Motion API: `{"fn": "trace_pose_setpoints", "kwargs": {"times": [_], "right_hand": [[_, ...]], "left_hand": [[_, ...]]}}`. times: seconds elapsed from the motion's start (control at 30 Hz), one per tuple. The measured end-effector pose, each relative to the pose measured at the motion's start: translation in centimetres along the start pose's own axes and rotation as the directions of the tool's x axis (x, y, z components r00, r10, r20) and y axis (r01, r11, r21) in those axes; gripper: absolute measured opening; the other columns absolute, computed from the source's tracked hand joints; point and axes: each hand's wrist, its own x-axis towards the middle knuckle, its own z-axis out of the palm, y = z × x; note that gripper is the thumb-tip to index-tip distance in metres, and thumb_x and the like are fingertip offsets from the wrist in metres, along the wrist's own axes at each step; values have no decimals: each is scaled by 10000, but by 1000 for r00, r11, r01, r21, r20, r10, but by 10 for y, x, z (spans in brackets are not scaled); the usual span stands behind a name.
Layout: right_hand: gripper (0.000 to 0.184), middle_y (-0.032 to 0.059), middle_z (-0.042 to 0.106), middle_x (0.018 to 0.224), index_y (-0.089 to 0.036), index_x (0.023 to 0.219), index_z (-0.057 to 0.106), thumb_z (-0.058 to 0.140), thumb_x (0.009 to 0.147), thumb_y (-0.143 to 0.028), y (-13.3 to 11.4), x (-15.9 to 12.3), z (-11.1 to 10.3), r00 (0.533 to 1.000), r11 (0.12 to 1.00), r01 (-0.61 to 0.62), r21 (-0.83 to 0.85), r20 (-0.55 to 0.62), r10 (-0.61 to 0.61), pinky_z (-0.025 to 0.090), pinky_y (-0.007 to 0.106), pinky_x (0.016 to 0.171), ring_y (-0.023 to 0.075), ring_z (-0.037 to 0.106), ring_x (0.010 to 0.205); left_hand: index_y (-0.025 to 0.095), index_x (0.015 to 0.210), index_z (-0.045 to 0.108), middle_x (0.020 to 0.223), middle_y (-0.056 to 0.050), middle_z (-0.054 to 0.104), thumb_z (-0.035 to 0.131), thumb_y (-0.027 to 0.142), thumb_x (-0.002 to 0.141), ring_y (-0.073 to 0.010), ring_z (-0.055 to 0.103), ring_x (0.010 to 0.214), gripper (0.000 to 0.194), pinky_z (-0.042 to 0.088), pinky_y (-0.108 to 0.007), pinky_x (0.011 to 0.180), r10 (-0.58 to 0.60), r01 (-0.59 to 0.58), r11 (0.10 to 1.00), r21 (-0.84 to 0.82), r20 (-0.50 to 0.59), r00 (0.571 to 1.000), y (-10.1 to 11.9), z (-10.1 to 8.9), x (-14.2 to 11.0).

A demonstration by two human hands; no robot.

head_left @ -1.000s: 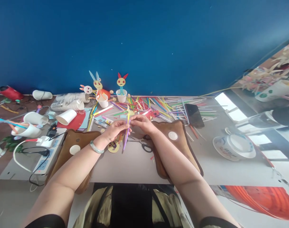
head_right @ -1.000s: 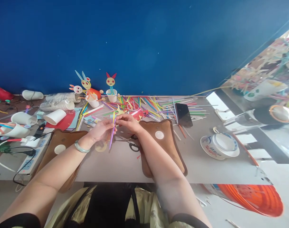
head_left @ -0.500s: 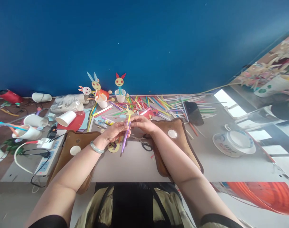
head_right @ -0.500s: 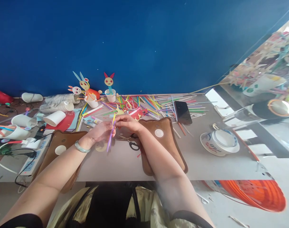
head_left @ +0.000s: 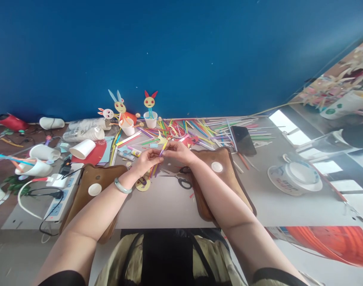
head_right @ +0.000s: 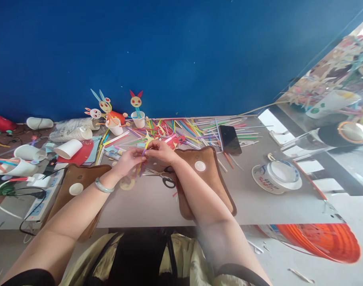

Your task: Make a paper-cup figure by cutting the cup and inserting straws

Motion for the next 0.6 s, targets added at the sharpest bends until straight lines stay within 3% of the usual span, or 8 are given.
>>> {"fn": "trace_pose_setpoints", "kwargs": {"times": [0.1,0.2,0.3,0.43,0.6], "right_hand": [[239,-8,670,730,-175,750,649,774,684,-368,-2,1,6,995,979,1,-205,-97,-21,465,274,684,140,605,706],[199,-6,655,752,-175,744,627,713,715,-352,-7,-2,14,984,936,11,-353,-162,-72,460,282,719,144,599,742],[216,8,660,816,-173,834,616,699,717,-335,-10,-4,19,983,935,26,-355,-161,-88,475,299,759,155,619,789],[370,15,660,874,-179,999,579,726,710,-356,-11,-6,21,983,960,54,-274,-154,-99,506,333,835,165,649,845],[427,39,670,898,-159,1071,597,715,704,-341,-10,-6,23,969,929,49,-367,-207,-133,510,372,891,197,663,909]], "left_hand": [[147,915,681,843,-53,751,856,366,659,-185,712,796,379,573,-293,763,108,-98,990,105,-96,990,0,3,-1],[148,898,718,813,-56,757,787,362,751,-177,704,766,268,553,-265,715,174,-147,971,186,-136,975,0,4,-5],[145,871,736,751,-52,750,728,367,815,-167,693,692,229,534,-249,651,207,-166,958,235,-161,965,0,5,-8],[145,862,712,721,-52,748,697,398,838,-174,700,652,254,536,-247,601,212,-159,960,231,-228,950,-3,7,-7],[144,840,696,673,-39,731,703,403,826,-163,682,592,259,516,-234,543,192,-140,971,193,-285,939,-5,8,-3]]}}
